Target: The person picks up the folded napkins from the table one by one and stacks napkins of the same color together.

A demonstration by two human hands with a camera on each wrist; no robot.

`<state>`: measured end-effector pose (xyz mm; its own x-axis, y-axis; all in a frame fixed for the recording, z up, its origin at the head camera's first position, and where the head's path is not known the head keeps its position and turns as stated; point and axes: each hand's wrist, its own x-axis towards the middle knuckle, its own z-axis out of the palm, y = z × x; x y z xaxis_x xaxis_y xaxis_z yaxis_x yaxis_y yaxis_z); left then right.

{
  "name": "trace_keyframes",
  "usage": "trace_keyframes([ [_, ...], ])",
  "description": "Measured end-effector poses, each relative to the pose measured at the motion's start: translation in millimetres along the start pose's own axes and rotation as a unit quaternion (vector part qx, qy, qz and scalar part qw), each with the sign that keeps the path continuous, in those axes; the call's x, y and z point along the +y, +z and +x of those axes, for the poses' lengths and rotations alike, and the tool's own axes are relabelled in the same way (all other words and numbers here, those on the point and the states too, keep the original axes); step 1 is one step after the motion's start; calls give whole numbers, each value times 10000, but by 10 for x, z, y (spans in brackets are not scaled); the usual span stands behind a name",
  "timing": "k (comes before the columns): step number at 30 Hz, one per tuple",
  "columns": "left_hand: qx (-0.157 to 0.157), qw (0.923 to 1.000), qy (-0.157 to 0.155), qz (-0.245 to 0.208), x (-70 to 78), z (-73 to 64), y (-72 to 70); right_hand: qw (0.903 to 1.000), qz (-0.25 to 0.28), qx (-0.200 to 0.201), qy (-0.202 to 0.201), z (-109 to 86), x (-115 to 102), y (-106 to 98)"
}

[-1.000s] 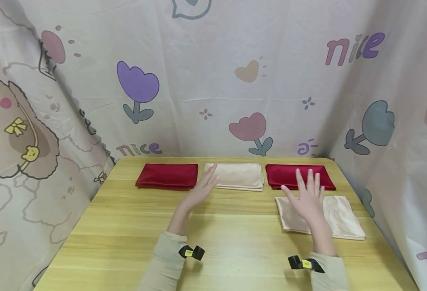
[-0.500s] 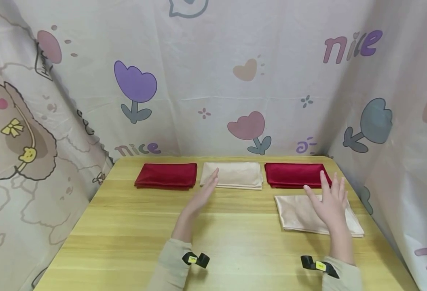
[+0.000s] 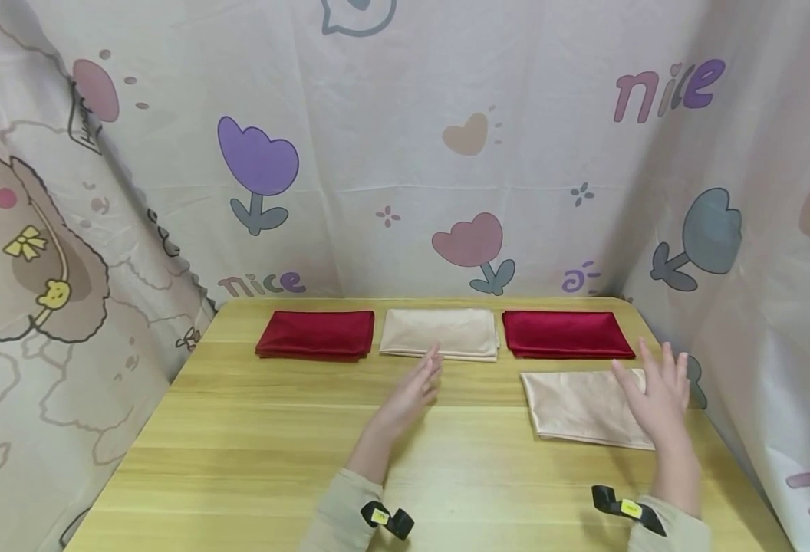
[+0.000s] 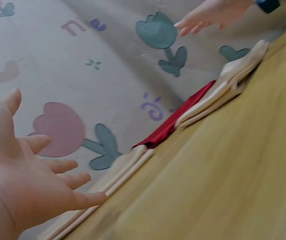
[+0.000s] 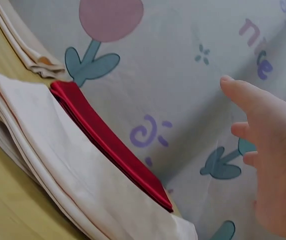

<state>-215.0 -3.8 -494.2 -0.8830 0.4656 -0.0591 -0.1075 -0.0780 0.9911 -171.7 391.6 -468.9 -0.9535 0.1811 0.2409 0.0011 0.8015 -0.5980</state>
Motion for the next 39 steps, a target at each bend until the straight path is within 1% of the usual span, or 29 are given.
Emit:
trace_keyframes([
  [3,-165,9985,-40,-514,-74,29,105,9999,41,-87,37,-11,64,-20],
  [7,-453,9932,-158,-1057,-157,49,243,9994,241,-242,76,-24,136,-34],
  [11,-665,9835,-339,-1651,-244,59,368,9962,785,-362,118,-22,223,-35],
  [14,-776,9746,-443,-2054,-297,64,440,9909,1268,-429,159,-21,276,-36],
  [16,-819,9699,-500,-2238,-328,67,482,9872,1504,-476,214,-26,301,-38],
  [18,-891,9659,-573,-2363,-355,67,525,9834,1722,-515,254,-38,323,-35],
  [23,-1088,9605,-723,-2458,-422,85,639,9779,1987,-546,351,-55,446,11],
  [26,-1190,9565,-801,-2540,-454,108,697,9803,1892,-468,324,-60,533,57],
  [29,-1231,9518,-882,-2666,-484,132,747,9847,1677,-389,282,-54,598,98],
  [33,-1282,9459,-966,-2820,-519,165,810,9860,1614,-291,288,-45,643,137],
  [36,-1292,9419,-1010,-2933,-537,204,854,9849,1667,-266,389,-41,661,154],
  [39,-1229,9376,-1082,-3067,-544,263,891,9856,1515,-374,654,-35,686,166],
])
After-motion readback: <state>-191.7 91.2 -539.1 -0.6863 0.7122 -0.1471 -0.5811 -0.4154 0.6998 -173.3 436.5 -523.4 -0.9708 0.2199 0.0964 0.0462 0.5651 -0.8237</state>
